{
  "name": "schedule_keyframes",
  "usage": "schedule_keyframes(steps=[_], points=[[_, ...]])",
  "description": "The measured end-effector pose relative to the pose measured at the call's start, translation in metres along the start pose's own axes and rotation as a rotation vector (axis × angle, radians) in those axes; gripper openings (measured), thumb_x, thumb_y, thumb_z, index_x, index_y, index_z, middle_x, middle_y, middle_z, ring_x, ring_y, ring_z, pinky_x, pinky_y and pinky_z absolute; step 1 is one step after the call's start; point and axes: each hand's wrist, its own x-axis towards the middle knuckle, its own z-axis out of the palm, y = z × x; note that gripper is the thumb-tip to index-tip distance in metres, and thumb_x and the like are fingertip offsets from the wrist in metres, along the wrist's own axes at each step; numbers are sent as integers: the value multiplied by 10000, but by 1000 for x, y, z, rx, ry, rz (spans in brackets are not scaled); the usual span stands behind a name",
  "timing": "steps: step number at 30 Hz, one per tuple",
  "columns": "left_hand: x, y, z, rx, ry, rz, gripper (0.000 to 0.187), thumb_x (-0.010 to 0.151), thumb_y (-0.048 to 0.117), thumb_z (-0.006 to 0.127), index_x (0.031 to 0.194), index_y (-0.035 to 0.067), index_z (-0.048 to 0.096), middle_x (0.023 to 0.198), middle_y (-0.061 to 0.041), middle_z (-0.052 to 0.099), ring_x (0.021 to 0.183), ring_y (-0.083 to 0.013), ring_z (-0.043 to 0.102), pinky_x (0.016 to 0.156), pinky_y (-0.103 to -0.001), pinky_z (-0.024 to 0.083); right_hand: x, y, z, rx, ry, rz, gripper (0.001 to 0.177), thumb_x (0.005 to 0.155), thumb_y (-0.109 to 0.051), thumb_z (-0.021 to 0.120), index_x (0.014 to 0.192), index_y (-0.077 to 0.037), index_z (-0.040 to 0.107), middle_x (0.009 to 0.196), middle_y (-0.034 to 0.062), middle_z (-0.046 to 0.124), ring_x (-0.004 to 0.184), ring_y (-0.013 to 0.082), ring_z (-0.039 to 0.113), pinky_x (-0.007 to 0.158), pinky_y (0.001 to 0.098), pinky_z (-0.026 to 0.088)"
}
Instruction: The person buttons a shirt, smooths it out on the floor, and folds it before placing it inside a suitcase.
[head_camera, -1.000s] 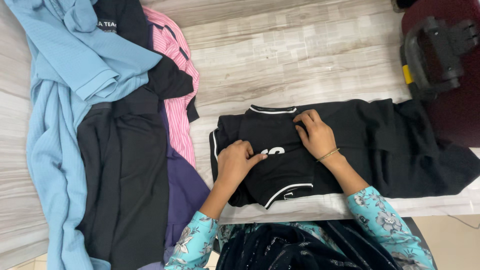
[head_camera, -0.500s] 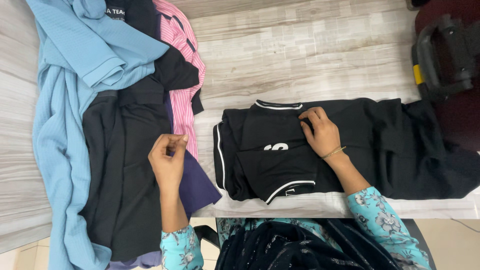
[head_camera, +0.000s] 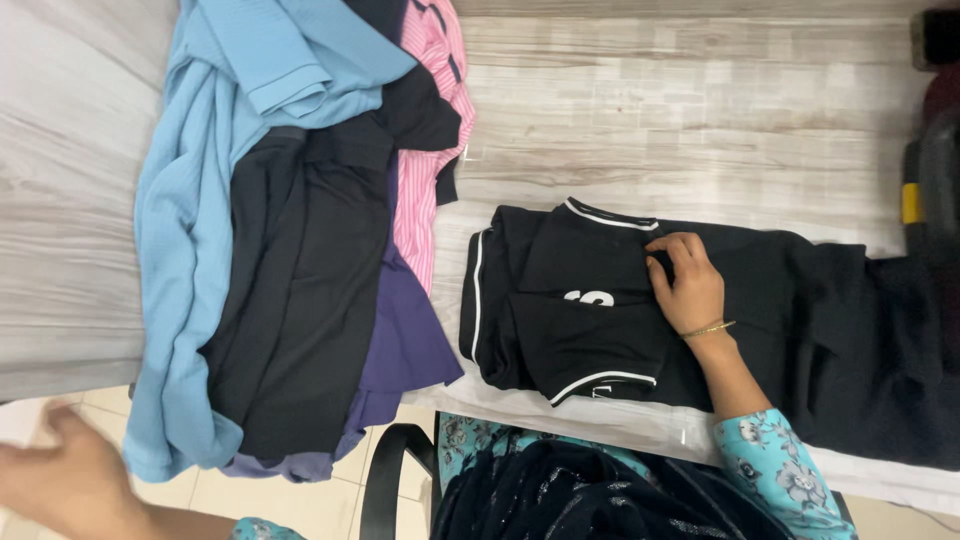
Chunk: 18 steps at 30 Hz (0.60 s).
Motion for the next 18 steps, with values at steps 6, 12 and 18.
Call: schedule_keyframes(steps=[6,12,18], points=[[-21,164,-7,-604,-390,174,696,963,200,740,1585,98,445,1689,-212,345,1577,-405,333,1287,-545,287,-2,-6,-6,-1,-35,24,231,915,-110,741,1137,-77,686,1195,87,645,793,251,651,682,363,544],[-127,324,52,-905,-841,742,766,929,414,688,1578,150,377,1661,-188,300,1541,-453,244,1225,-642,161,-19,-15,-33,-22,69,-62,380,880,-104,761,1243,-51,663,1377,156,589,1202,343,616,953,408,545],[-243,412,78,-826,-854,996,879,898,653,568,1584,142,365,1653,-228,260,1528,-507,151,1133,-779,65,-43,-1,-80,-97,171,67,341,914,-87,760,1237,-25,669,1381,160,613,1266,344,609,1036,426,521]])
